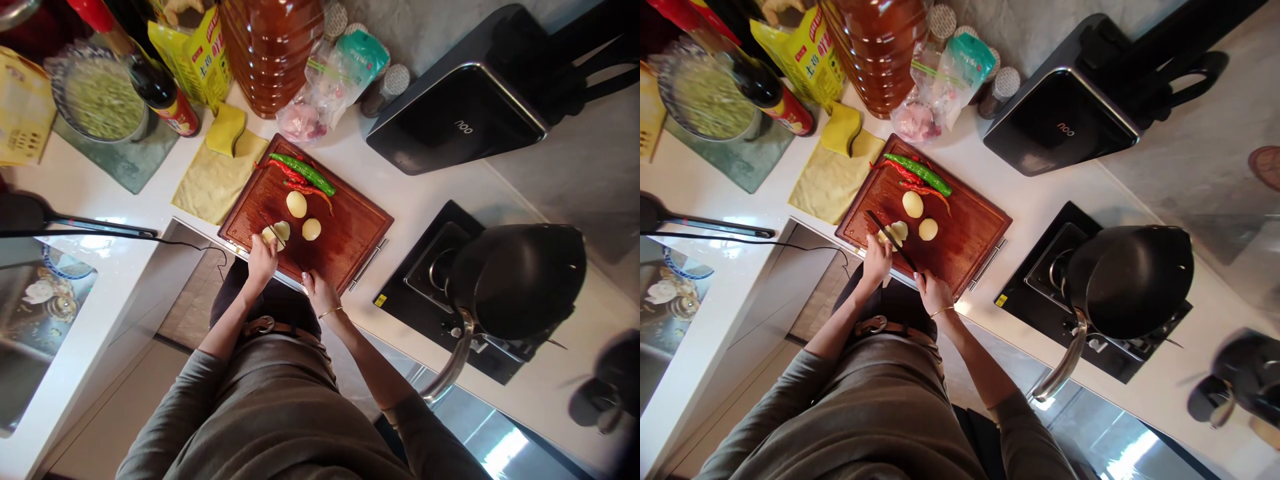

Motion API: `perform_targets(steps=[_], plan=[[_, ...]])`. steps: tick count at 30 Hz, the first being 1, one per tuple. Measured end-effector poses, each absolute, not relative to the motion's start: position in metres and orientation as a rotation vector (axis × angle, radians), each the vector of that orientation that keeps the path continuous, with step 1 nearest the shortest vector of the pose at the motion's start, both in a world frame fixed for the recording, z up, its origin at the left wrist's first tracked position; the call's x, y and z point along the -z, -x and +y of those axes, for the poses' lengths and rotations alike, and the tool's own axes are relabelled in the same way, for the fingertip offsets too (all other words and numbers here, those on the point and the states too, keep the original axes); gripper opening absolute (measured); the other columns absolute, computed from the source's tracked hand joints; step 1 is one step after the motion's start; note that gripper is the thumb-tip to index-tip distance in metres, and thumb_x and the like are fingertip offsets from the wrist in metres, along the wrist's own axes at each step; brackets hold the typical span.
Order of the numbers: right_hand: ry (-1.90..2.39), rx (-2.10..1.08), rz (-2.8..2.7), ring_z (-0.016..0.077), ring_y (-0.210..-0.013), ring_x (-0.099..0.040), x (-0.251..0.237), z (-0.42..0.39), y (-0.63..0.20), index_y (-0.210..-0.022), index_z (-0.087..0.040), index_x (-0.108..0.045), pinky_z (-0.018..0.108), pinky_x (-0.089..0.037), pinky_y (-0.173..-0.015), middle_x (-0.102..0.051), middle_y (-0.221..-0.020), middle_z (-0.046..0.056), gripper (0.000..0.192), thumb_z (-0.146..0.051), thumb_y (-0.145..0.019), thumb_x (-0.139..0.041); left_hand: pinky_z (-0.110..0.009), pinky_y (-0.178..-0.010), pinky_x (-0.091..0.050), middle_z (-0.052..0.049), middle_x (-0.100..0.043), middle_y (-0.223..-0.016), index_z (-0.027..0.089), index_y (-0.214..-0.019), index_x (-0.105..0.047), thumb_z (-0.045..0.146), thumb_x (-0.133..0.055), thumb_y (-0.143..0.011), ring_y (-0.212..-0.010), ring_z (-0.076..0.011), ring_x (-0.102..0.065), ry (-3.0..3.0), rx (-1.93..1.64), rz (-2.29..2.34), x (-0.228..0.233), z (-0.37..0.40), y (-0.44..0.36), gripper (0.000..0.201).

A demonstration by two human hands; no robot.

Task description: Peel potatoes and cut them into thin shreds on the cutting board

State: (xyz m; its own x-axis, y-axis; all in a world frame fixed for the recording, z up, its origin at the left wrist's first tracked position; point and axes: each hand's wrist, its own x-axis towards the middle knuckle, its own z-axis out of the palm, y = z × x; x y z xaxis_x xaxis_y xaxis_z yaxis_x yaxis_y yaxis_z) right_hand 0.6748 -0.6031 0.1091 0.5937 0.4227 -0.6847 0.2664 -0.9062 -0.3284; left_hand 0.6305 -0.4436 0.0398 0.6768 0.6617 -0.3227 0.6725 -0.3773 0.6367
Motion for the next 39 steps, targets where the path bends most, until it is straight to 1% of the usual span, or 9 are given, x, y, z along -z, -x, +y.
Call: perform_targets(steps=[6, 14, 18, 21, 27, 32, 39], plan=[[2.645, -1.196, -0.645, 0.0179, -0.066, -0.062, -0.095, -0.594, -0.677, -0.092, -0.018, -0.059, 0.025, -0.028, -0.056, -0.069, -0.073, 0.007, 0.043, -0.043, -0.097, -0.025, -0.042, -0.081, -0.049, -0.016, -0.054, -0.095, 0.011, -0.099, -0.043, 0.047, -0.028, -0.093, -0.093, -0.0266, -0.06, -2.156, 0.06, 1.012, -0.041, -0.443, -0.631, 0.04], [2.671, -1.138, -0.613, 0.0169, -0.061, -0.058, -0.074, -0.587, -0.682, -0.09, -0.018, -0.061, 0.026, -0.024, -0.055, -0.066, -0.068, 0.007, 0.046, -0.044, -0.097, -0.024, -0.042, -0.08, -0.049, -0.017, -0.056, -0.095, 0.012, -0.1, -0.041, 0.049, -0.029, -0.093, -0.091, -0.0273, -0.061, -2.137, 0.104, 1.047, -0.043, -0.443, -0.632, 0.04], [2.631, -1.056, -0.579, 0.0153, -0.059, -0.056, -0.081, -0.592, -0.679, -0.085, -0.017, -0.059, 0.026, -0.024, -0.054, -0.064, -0.065, 0.005, 0.046, -0.042, -0.097, -0.022, -0.042, -0.082, -0.049, -0.015, -0.056, -0.094, 0.013, -0.098, -0.041, 0.05, -0.029, -0.092, -0.093, -0.0262, -0.061, -2.13, 0.069, 1.034, -0.043, -0.442, -0.631, 0.039], [2.609, -1.025, -0.564, 0.0151, -0.057, -0.055, -0.093, -0.597, -0.677, -0.084, -0.017, -0.059, 0.026, -0.024, -0.054, -0.063, -0.064, 0.005, 0.046, -0.042, -0.097, -0.023, -0.041, -0.083, -0.049, -0.015, -0.056, -0.095, 0.012, -0.098, -0.042, 0.051, -0.027, -0.092, -0.095, -0.0261, -0.06, -2.134, 0.049, 1.017, -0.043, -0.442, -0.63, 0.042], [2.59, -1.083, -0.551, 0.0157, -0.059, -0.056, -0.11, -0.605, -0.67, -0.088, -0.017, -0.06, 0.026, -0.023, -0.054, -0.065, -0.069, 0.006, 0.042, -0.042, -0.096, -0.027, -0.042, -0.081, -0.049, -0.017, -0.055, -0.094, 0.011, -0.099, -0.043, 0.048, -0.022, -0.094, -0.093, -0.0268, -0.06, -2.141, 0.055, 1.015, -0.041, -0.442, -0.628, 0.043], [2.626, -1.103, -0.553, 0.0158, -0.06, -0.056, -0.111, -0.606, -0.667, -0.088, -0.017, -0.06, 0.027, -0.021, -0.054, -0.066, -0.07, 0.007, 0.042, -0.042, -0.096, -0.027, -0.042, -0.08, -0.049, -0.016, -0.055, -0.093, 0.011, -0.099, -0.043, 0.047, -0.024, -0.094, -0.092, -0.0267, -0.061, -2.13, 0.063, 1.015, -0.041, -0.442, -0.628, 0.041], [2.638, -1.139, -0.546, 0.0168, -0.063, -0.058, -0.112, -0.605, -0.668, -0.09, -0.017, -0.059, 0.026, -0.023, -0.055, -0.068, -0.073, 0.008, 0.041, -0.042, -0.097, -0.027, -0.04, -0.079, -0.049, -0.016, -0.055, -0.093, 0.011, -0.099, -0.043, 0.05, -0.023, -0.093, -0.091, -0.0254, -0.061, -2.105, 0.081, 1.038, -0.041, -0.443, -0.628, 0.044]])
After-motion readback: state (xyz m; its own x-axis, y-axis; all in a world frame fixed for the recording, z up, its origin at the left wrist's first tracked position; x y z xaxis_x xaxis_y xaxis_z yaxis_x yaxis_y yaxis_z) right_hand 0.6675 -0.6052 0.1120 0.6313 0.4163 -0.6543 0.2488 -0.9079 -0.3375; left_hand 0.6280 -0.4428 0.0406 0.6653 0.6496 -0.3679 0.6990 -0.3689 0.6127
